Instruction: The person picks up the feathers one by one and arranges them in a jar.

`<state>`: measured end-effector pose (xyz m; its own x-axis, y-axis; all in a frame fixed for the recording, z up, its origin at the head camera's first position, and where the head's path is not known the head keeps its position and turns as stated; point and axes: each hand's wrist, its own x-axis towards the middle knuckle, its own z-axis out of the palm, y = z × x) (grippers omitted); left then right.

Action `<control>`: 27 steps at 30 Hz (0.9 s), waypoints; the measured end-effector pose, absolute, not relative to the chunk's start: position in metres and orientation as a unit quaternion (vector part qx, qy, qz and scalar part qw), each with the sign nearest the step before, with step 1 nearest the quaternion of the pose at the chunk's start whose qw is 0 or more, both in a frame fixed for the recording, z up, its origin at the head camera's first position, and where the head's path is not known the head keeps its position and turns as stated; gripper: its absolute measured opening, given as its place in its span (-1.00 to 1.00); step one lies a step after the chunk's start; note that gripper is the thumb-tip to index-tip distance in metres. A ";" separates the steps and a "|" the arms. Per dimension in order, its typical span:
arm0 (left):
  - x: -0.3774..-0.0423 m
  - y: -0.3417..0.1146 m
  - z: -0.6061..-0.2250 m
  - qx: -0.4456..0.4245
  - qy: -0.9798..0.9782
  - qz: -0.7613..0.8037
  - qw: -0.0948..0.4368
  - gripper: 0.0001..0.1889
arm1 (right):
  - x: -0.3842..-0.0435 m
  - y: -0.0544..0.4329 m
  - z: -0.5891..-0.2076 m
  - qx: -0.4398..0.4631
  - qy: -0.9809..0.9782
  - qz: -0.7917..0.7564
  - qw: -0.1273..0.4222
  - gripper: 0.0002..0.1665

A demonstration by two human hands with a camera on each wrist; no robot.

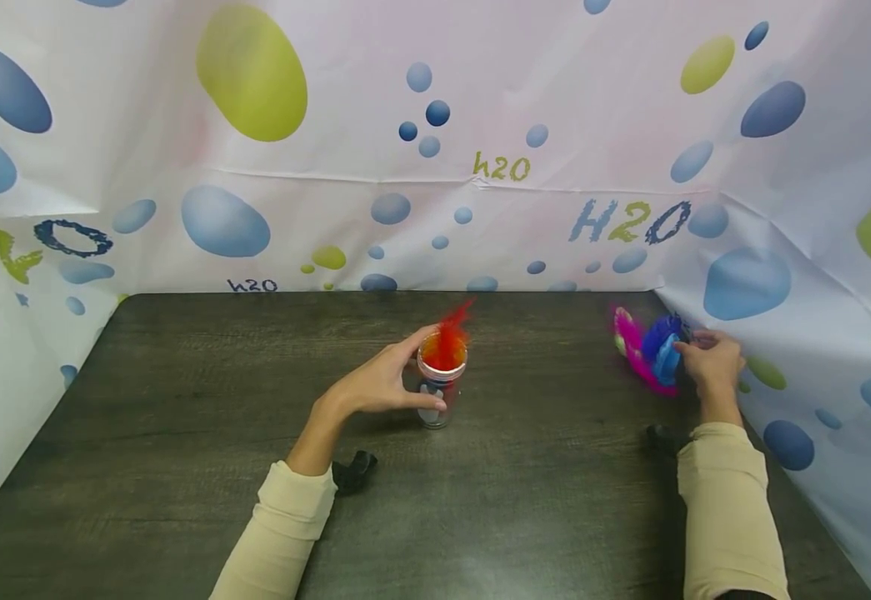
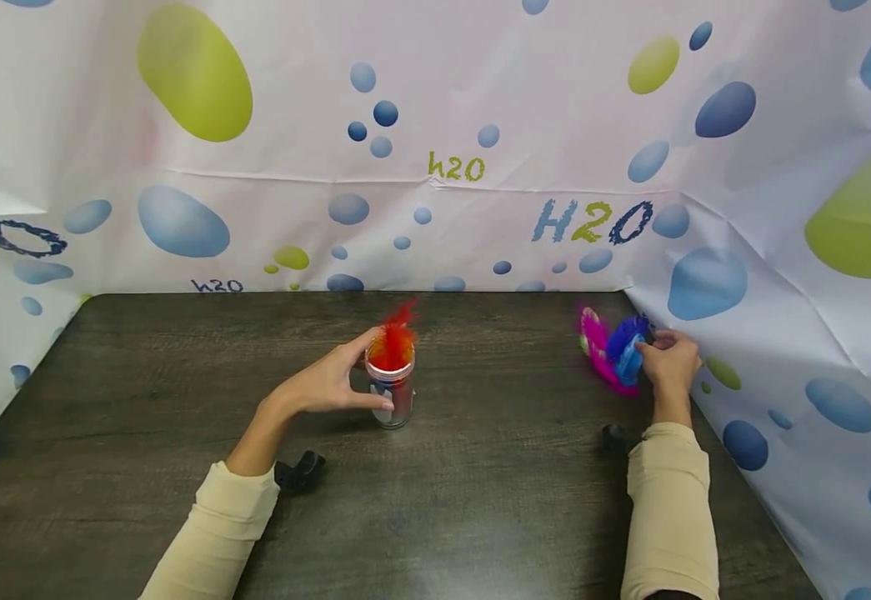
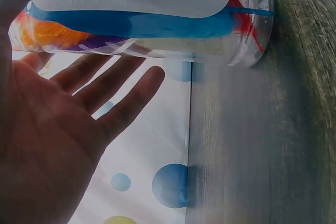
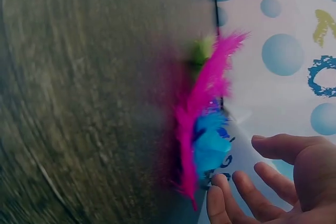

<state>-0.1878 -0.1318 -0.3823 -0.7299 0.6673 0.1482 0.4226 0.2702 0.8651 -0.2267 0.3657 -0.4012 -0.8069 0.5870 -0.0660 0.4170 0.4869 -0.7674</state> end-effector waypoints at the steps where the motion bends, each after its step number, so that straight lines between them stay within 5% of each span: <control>1: -0.188 -0.132 -0.382 0.346 0.787 0.495 0.123 0.06 | -0.227 0.367 -0.402 -0.294 -0.857 0.411 0.098 -0.34; 27: -0.185 -0.136 -0.394 0.352 0.792 0.485 0.114 0.07 | -0.226 0.367 -0.425 -0.289 -0.863 0.404 0.087 -0.32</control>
<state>-0.1853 -0.1363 -0.3942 -0.7257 0.6685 0.1625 0.4481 0.2801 0.8490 -0.2256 0.3674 -0.4250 -0.8176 0.5696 -0.0840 0.4291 0.5056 -0.7485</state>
